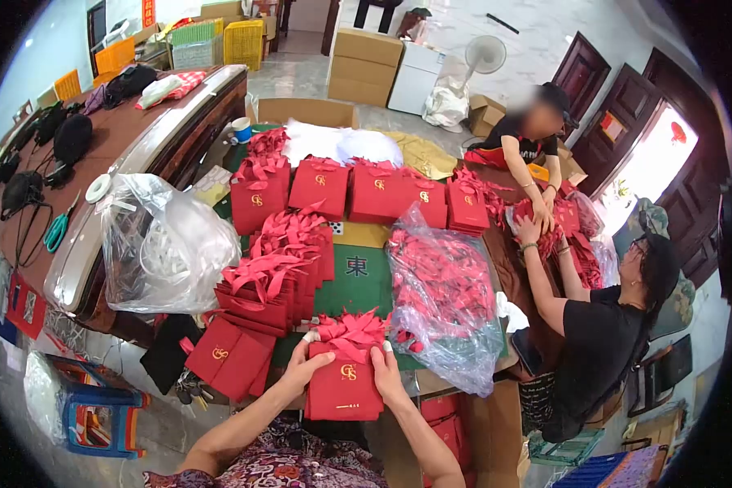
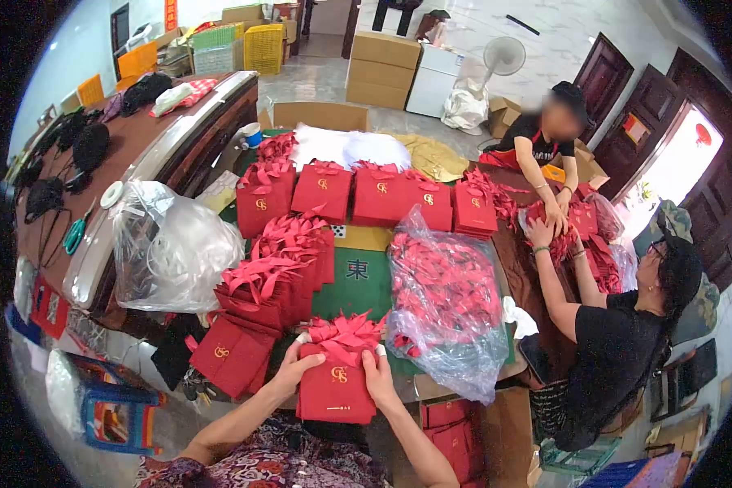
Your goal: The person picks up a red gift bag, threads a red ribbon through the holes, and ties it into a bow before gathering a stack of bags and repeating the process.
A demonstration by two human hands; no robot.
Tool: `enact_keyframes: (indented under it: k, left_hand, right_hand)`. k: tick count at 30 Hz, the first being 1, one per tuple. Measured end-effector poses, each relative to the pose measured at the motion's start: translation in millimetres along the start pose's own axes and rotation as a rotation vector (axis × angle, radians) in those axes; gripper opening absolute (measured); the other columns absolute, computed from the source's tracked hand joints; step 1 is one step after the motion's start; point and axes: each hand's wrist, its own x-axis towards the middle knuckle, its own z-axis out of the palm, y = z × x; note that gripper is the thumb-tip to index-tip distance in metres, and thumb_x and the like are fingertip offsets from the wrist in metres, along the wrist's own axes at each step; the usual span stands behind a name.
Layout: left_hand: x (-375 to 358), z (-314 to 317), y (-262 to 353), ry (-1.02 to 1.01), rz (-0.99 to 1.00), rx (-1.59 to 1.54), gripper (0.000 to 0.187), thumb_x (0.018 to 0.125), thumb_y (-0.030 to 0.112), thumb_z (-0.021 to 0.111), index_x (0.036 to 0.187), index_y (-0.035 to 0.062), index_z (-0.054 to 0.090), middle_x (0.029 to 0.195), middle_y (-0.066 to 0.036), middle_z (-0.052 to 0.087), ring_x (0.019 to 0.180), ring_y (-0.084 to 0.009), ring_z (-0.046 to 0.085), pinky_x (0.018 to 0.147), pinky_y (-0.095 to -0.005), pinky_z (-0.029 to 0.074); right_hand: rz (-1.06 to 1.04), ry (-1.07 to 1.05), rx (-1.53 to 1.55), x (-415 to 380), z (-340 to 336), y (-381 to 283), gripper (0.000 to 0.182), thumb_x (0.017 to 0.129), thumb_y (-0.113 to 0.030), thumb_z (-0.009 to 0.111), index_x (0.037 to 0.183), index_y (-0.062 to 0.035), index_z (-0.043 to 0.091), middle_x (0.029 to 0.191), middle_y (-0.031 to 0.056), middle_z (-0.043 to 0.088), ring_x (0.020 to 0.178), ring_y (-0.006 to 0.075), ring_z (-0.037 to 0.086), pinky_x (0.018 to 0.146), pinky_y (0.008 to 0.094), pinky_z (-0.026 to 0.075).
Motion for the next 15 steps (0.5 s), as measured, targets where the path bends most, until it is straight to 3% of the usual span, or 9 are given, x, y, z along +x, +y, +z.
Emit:
enact_keyframes:
  k: [5, 7, 9, 11, 15]
  left_hand:
    - [21.6, 22.5, 18.9, -0.067, -0.079, 0.034, 0.06, 0.083, 0.013, 0.073, 0.134, 0.0096, 0.041, 0.118, -0.009, 0.058, 0.107, -0.0179, 0.058, 0.092, -0.0339, 0.048]
    - [28.5, 46.1, 48.2, -0.024, -0.23, 0.111, 0.068, 0.084, 0.018, 0.073, 0.139, 0.009, 0.035, 0.124, -0.01, 0.055, 0.113, -0.0197, 0.055, 0.097, -0.0352, 0.044]
    - [43.4, 62.1, 64.6, -0.066, -0.218, 0.199, 0.075, 0.079, 0.026, 0.078, 0.139, 0.0091, 0.035, 0.125, -0.01, 0.055, 0.115, -0.0201, 0.054, 0.099, -0.0343, 0.043]
    - [65.2, 72.4, 69.3, -0.132, -0.187, 0.227, 0.078, 0.076, 0.024, 0.081, 0.137, 0.0093, 0.036, 0.122, -0.009, 0.058, 0.111, -0.0199, 0.056, 0.097, -0.034, 0.045]
    - [101.9, 106.4, 83.2, -0.219, -0.263, 0.126, 0.07, 0.073, 0.016, 0.083, 0.131, 0.0094, 0.043, 0.117, -0.007, 0.062, 0.107, -0.0199, 0.06, 0.094, -0.0345, 0.047]
  right_hand:
    - [-0.089, 0.032, 0.001, 10.2, -16.9, -37.4, 0.055, 0.1, -0.031, 0.051, 0.136, 0.0079, 0.039, 0.134, 0.0162, 0.049, 0.124, 0.0223, 0.044, 0.106, 0.0323, 0.033]
    - [-0.216, 0.008, -0.131, 23.5, -29.7, -54.0, 0.045, 0.1, -0.03, 0.051, 0.128, 0.0052, 0.047, 0.122, 0.0167, 0.055, 0.116, 0.0223, 0.048, 0.101, 0.0339, 0.037]
    - [-0.232, 0.066, -0.203, 34.1, -42.1, -76.0, 0.042, 0.1, -0.029, 0.051, 0.125, 0.0042, 0.049, 0.114, 0.018, 0.058, 0.111, 0.0224, 0.051, 0.098, 0.0341, 0.038]
    - [-0.308, 0.071, -0.214, 51.1, -55.6, -95.1, 0.036, 0.101, -0.028, 0.05, 0.12, 0.0019, 0.053, 0.111, 0.01, 0.059, 0.104, 0.0167, 0.051, 0.093, 0.0314, 0.041]
    - [-0.288, 0.088, -0.285, 88.3, -86.4, -123.9, 0.046, 0.1, -0.03, 0.051, 0.13, 0.0045, 0.047, 0.124, 0.0163, 0.055, 0.118, 0.0205, 0.048, 0.101, 0.0319, 0.037]
